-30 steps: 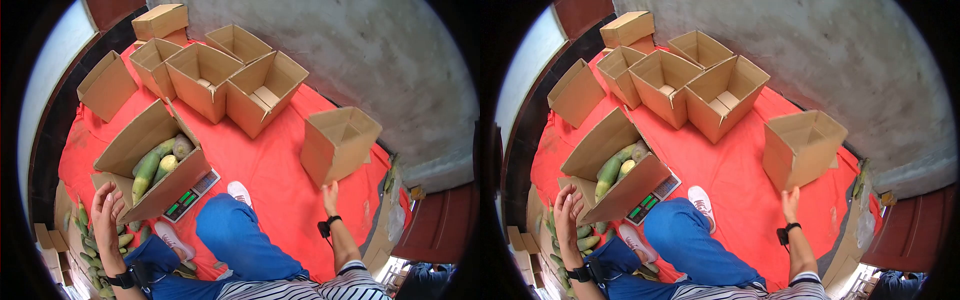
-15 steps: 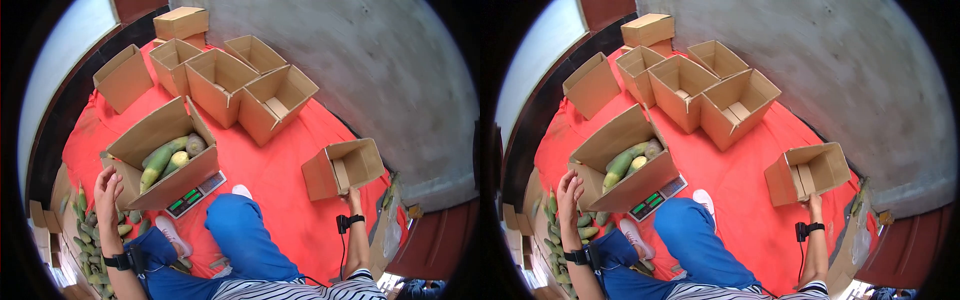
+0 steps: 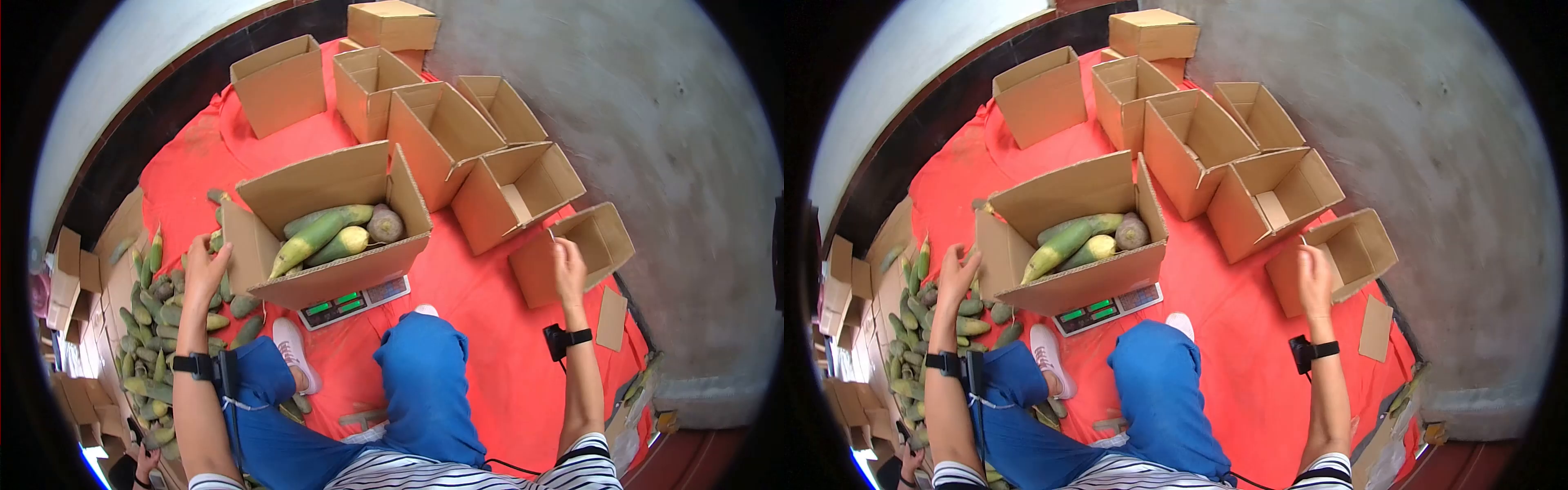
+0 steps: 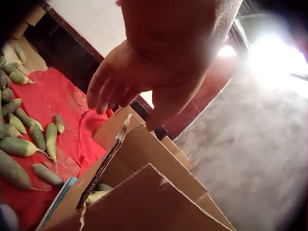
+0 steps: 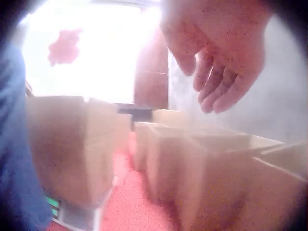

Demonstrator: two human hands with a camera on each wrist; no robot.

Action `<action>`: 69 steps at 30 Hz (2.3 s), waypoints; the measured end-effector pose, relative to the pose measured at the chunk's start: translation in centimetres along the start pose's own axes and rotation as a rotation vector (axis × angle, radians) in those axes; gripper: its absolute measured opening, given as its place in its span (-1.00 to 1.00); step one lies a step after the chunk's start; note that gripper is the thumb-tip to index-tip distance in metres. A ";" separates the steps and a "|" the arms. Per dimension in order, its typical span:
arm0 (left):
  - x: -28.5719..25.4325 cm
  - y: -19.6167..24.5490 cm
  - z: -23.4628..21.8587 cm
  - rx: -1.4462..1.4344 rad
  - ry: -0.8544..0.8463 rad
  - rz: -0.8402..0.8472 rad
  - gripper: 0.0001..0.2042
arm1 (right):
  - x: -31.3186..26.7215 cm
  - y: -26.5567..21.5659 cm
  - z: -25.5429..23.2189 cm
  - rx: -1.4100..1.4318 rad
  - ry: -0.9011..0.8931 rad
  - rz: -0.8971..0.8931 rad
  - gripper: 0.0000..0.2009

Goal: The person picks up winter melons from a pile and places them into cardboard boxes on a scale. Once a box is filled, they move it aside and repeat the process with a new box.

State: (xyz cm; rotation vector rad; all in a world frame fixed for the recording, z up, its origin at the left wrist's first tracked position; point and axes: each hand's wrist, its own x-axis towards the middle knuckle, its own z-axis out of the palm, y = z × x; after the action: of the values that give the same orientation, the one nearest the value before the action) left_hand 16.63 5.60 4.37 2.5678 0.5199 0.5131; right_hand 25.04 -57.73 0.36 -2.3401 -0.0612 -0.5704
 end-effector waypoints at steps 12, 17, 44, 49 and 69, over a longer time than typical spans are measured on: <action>0.5 0.1 1.5 -0.108 -0.454 -0.272 -0.60 | 7.3 -18.3 12.4 -0.223 -0.653 -0.022 -0.42; 0.7 1.5 1.4 -0.124 -0.508 -0.322 -0.64 | 9.2 -19.8 16.7 -0.413 -0.797 0.021 -0.44; -0.5 5.8 2.3 0.026 -0.365 -0.229 -0.73 | 8.3 -14.4 17.0 -0.205 -0.767 -0.105 -0.58; -0.7 10.8 2.6 -0.011 -0.478 -0.044 -0.77 | 4.4 -8.2 9.4 -0.035 -0.628 -0.043 -0.65; -25.4 38.1 6.7 -0.351 -1.349 0.989 -0.82 | -53.5 11.6 -30.7 -0.631 -0.226 1.106 -0.63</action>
State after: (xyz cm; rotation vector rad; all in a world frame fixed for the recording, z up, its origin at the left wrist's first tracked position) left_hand 7.91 -39.26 11.58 2.0187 -1.1829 -0.7921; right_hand -32.63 -80.44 -9.53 -2.5112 1.3819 0.2811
